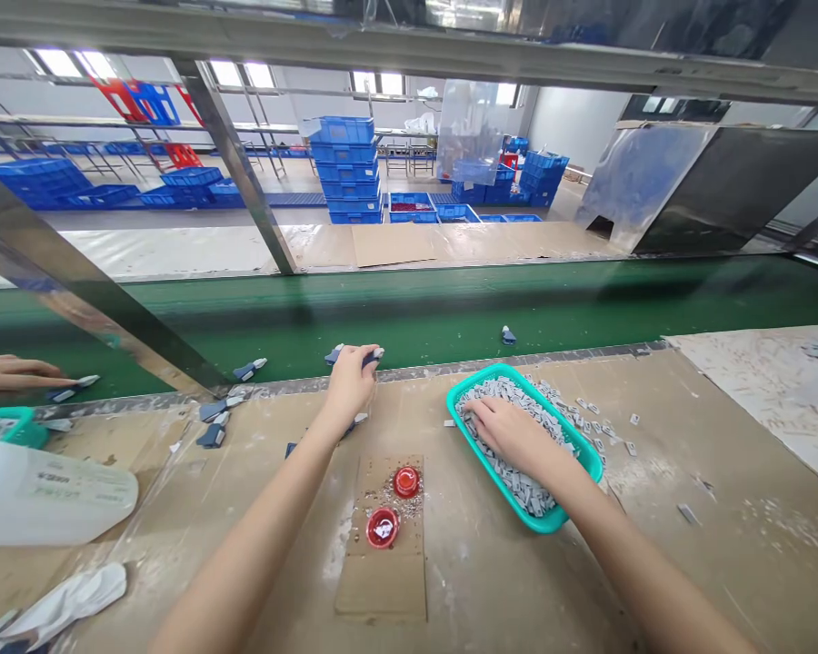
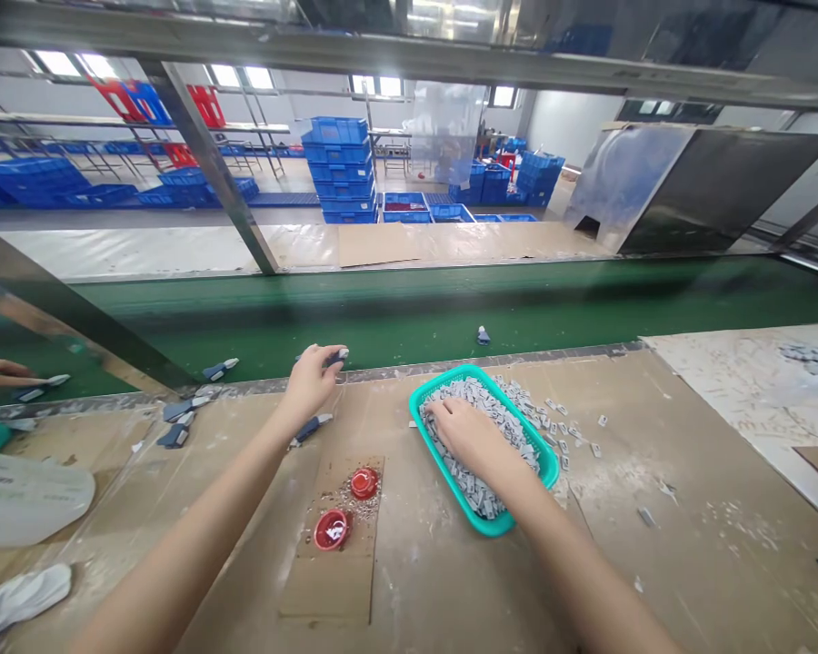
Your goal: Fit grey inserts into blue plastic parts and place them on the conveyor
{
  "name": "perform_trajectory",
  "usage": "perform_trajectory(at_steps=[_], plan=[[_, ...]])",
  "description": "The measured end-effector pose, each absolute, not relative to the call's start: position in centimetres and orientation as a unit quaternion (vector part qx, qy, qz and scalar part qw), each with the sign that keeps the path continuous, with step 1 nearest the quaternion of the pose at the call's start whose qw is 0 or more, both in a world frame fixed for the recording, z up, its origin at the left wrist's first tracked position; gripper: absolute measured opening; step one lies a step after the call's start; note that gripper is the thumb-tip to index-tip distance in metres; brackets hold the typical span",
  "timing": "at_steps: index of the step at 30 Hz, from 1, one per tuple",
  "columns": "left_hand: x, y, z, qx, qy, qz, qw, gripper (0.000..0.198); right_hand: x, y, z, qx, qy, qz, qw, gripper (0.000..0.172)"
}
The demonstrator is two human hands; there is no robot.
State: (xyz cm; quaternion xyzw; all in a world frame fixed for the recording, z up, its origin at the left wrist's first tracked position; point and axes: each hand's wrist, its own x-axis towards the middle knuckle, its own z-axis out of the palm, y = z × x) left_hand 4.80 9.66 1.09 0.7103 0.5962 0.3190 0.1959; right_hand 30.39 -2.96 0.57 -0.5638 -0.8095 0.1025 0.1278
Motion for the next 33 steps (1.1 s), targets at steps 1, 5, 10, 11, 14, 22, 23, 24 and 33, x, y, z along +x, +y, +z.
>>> perform_trajectory(at_steps=[1, 5, 10, 11, 14, 22, 23, 24, 33], plan=[[4.3, 8.3, 1.7, 0.709, 0.585, 0.333, 0.209, 0.028, 30.5, -3.1, 0.6, -0.56, -0.807, 0.116, 0.146, 0.028], [2.4, 1.6, 3.7, 0.676, 0.553, 0.395, 0.286, 0.031, 30.7, -3.9, 0.9, -0.574, -0.756, 0.208, 0.236, 0.018], [0.2, -6.6, 4.0, 0.499, 0.553, 0.49, 0.452, 0.034, 29.2, -5.6, 1.7, -0.565, -0.685, 0.302, 0.346, 0.006], [-0.2, -7.9, 3.8, 0.463, 0.562, 0.502, 0.466, 0.036, 28.7, -6.0, 1.8, -0.556, -0.673, 0.323, 0.367, 0.007], [-1.1, -11.2, 2.8, 0.364, 0.588, 0.536, 0.484, 0.045, 26.9, -6.8, 1.8, -0.527, -0.631, 0.382, 0.422, 0.012], [-1.3, -14.5, 1.4, 0.241, 0.6, 0.585, 0.489, 0.046, 23.4, -8.0, -0.1, -0.519, -0.619, 0.413, 0.421, 0.02], [-1.3, -14.5, 1.4, 0.24, 0.598, 0.588, 0.489, 0.046, 23.0, -8.2, -0.4, -0.527, -0.613, 0.41, 0.422, 0.021], [-1.2, -14.4, 1.4, 0.242, 0.597, 0.589, 0.488, 0.045, 22.6, -8.3, -0.8, -0.535, -0.605, 0.411, 0.424, 0.022], [-1.1, -14.1, 0.6, 0.268, 0.59, 0.604, 0.463, 0.037, 20.6, -8.2, -2.6, -0.588, -0.482, 0.502, 0.413, 0.029]])
